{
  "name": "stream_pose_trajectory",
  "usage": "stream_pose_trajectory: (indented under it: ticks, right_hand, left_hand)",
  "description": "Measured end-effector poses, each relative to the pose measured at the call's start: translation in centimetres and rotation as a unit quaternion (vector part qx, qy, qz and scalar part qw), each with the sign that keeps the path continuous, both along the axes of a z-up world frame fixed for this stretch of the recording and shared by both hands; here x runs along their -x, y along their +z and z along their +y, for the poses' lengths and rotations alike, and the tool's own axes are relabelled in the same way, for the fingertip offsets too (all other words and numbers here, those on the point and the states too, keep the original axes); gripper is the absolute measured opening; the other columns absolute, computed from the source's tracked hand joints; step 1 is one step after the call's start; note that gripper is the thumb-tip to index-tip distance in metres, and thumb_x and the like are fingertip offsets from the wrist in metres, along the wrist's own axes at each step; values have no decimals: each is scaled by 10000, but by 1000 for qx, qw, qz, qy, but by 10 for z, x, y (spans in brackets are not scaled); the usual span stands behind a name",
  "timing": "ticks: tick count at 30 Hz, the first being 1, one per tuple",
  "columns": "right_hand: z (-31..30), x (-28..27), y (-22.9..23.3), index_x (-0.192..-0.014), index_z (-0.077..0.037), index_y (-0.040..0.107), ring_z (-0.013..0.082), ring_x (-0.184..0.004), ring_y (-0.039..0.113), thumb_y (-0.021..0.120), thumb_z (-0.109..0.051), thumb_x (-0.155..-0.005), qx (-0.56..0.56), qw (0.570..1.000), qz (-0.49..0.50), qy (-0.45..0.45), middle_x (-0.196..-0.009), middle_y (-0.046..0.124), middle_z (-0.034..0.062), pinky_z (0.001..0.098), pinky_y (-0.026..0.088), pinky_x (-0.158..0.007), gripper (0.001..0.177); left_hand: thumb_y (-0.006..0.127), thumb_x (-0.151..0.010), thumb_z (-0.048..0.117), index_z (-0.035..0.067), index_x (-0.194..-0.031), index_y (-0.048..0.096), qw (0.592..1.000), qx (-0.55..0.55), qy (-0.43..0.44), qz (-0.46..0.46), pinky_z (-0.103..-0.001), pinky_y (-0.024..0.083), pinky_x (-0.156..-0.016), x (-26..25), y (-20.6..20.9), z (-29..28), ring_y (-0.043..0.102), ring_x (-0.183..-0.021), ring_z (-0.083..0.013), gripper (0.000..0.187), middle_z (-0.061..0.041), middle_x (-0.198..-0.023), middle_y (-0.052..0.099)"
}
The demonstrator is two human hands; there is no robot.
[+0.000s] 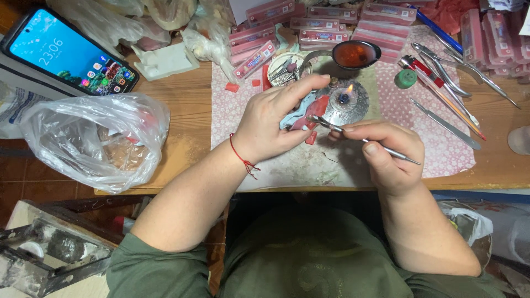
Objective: Applying melted wax to a dental mold using a metal probe
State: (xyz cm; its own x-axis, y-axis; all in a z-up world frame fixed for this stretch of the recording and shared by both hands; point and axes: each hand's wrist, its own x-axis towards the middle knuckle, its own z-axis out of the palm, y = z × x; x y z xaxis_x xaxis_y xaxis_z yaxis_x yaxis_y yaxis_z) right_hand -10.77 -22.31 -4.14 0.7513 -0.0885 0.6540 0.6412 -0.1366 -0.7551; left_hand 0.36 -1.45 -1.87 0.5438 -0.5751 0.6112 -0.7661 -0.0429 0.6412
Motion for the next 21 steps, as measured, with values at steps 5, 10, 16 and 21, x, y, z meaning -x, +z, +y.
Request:
stream_pose_trajectory:
  ticks: [5,10,16,21]
  right_hand:
    - [-5,2,-2,-983,97,724,320,-861,776,574,-254,-960,17,1000,8,5,-933,744,260,416,601,-810,382]
    - [-5,4,0,-995,79,736,327,-875,767,577,-264,-969,47,999,7,-2,-957,745,255,423,589,-817,379]
    - [-9,3,-3,-1003,84,732,329,-870,769,579,-258,-969,55,998,-1,-5,-960,746,253,420,591,-812,376]
    - [-9,3,-3,-1002,100,730,343,-893,767,581,-250,-965,53,999,-10,-6,-967,742,265,430,590,-830,382]
  left_hand:
    - [818,-736,96,210,-1468,539,1000,-2,5,-1,-493,582,-1000,-1,-1,2,728,-1135,-348,792,-54,-1363,688]
    - [805,-739,88,223,-1463,545,1000,6,12,9,-464,590,-978,0,0,0,747,-1071,-329,781,-32,-1344,698]
    - [801,-745,90,226,-1463,544,1000,7,16,15,-466,598,-931,1,3,1,748,-987,-323,774,-41,-1309,710]
    - [818,-748,113,243,-1462,551,999,13,25,31,-450,602,-875,7,12,1,729,-867,-289,773,-48,-982,693]
